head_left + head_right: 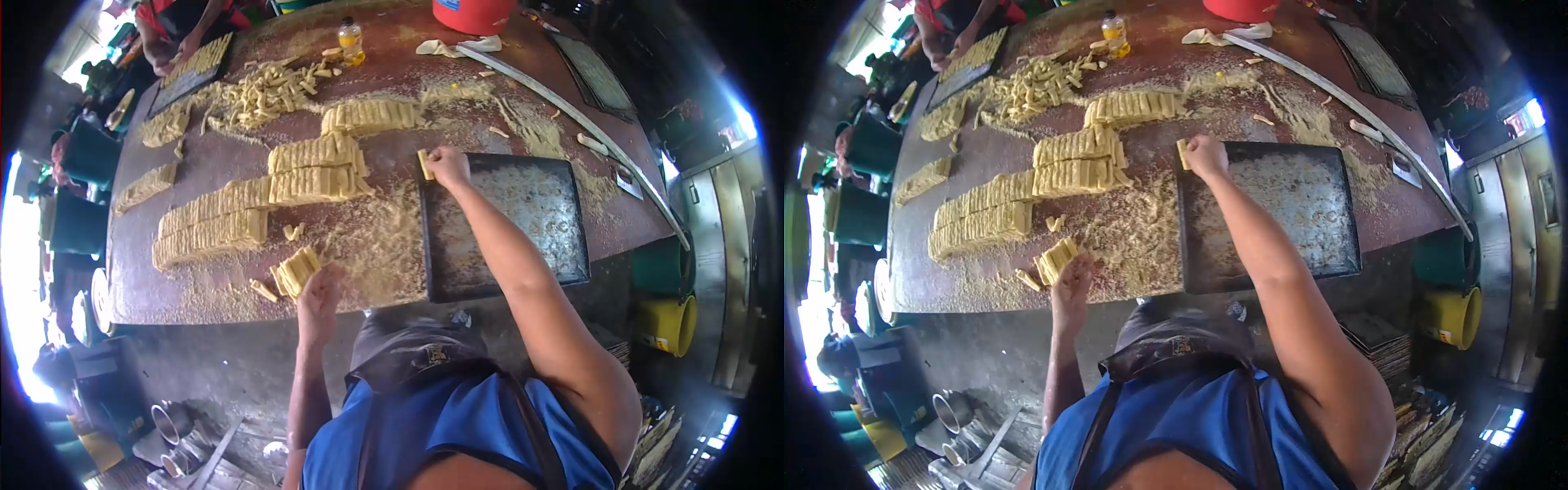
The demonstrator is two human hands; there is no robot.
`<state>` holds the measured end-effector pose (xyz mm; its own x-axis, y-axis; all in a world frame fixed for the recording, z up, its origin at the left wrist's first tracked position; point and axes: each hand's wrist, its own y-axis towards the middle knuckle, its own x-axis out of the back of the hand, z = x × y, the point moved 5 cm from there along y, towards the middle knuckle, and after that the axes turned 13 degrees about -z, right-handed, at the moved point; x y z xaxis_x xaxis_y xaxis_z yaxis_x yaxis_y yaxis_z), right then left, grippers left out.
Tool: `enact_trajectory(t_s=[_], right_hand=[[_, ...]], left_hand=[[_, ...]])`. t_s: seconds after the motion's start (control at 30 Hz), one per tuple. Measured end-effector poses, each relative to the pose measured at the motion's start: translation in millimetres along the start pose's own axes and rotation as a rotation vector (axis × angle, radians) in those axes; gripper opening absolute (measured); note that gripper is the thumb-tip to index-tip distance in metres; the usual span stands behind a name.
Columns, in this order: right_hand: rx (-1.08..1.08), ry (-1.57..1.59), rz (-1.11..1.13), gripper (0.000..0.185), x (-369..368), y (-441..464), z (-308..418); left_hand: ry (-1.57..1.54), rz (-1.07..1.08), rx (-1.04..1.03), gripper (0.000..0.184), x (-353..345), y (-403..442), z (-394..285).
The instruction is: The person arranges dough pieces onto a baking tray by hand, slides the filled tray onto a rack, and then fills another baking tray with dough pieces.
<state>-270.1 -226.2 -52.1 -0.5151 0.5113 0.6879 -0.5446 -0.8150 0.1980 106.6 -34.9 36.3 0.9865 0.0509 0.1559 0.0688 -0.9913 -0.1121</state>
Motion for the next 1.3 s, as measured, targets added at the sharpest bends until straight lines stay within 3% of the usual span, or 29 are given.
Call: enact_trajectory(t_s=[0.07, 0.13, 0.2, 0.37, 0.4, 0.47, 0.5, 0.53, 0.6, 0.63, 0.67, 0.73, 0.83, 0.93, 1.0, 1.1, 1.2, 1.3], right_hand=[[-0.042, -0.024, 0.04, 0.02, 13.7, -6.1, 9.0], [-0.029, -0.028, 0.066, 0.024, 7.6, -5.2, 1.5], [-0.089, -0.026, 0.109, 0.022, 5.1, -4.8, -4.5], [-0.133, -0.101, 0.147, 0.018, 19.1, -17.5, 16.8], [-0.059, -0.194, 0.117, 0.017, 23.6, -19.9, 27.1], [0.09, -0.21, -0.015, 0.016, 28.0, -30.4, 51.0], [0.163, -0.133, -0.117, 0.018, 34.3, -54.1, 95.1], [0.008, -0.095, 0.121, 0.026, 32.5, -84.8, 137.7], [0.013, 0.159, 0.444, 0.032, -24.6, -143.0, 150.7], [0.031, 0.076, 0.664, 0.037, -39.7, -178.1, 175.0], [-0.04, -0.016, 0.795, 0.044, -50.0, -206.6, 190.9], [-0.18, 0.094, 0.781, 0.049, -86.9, -236.1, 179.0], [-0.217, 0.146, 0.856, 0.05, -101.5, -241.9, 192.8], [-0.041, -0.119, 0.836, 0.052, -93.4, -231.8, 204.8], [0.05, -0.136, 0.839, 0.048, -81.4, -223.5, 214.3], [-0.183, 0.002, 0.901, 0.042, -74.1, -223.2, 205.5], [-0.23, 0.095, 0.999, 0.042, -87.1, -221.4, 178.0], [-0.002, 0.182, 0.886, 0.04, -81.7, -212.5, 170.1]], left_hand=[[-0.152, -0.082, 0.072, 0.034, 20.5, 24.1, 10.1], [0.109, -0.106, -0.058, 0.031, 57.2, 49.1, 28.9], [0.131, -0.176, -0.132, 0.03, 85.6, 62.9, 21.0], [0.126, -0.259, 0.101, 0.038, 140.9, 69.3, 42.6], [0.123, -0.256, 0.106, 0.038, 143.2, 66.6, 44.4], [0.356, -0.178, 0.034, 0.046, 139.6, 62.0, 46.1], [0.496, -0.076, -0.006, 0.07, 134.7, 60.0, 45.4], [0.492, -0.073, -0.001, 0.07, 128.8, 56.5, 43.1], [0.831, -0.044, -0.293, 0.09, 109.5, 50.1, 27.4], [0.86, 0.009, -0.248, 0.099, 106.0, 53.0, 37.7], [0.856, 0.01, -0.257, 0.099, 102.4, 54.8, 36.0], [0.875, 0.001, -0.199, 0.101, 94.5, 58.6, 34.6], [0.847, -0.072, -0.244, 0.097, 82.9, 56.5, 42.0], [0.813, -0.143, -0.263, 0.093, 62.6, 50.1, 38.0], [0.724, -0.179, -0.15, 0.093, 52.5, 45.3, 39.0], [0.738, -0.271, -0.241, 0.089, 39.1, 34.8, 42.5], [0.742, -0.315, -0.264, 0.081, 27.4, 27.4, 45.0], [0.815, -0.347, -0.313, 0.078, 15.9, 20.9, 44.0]])
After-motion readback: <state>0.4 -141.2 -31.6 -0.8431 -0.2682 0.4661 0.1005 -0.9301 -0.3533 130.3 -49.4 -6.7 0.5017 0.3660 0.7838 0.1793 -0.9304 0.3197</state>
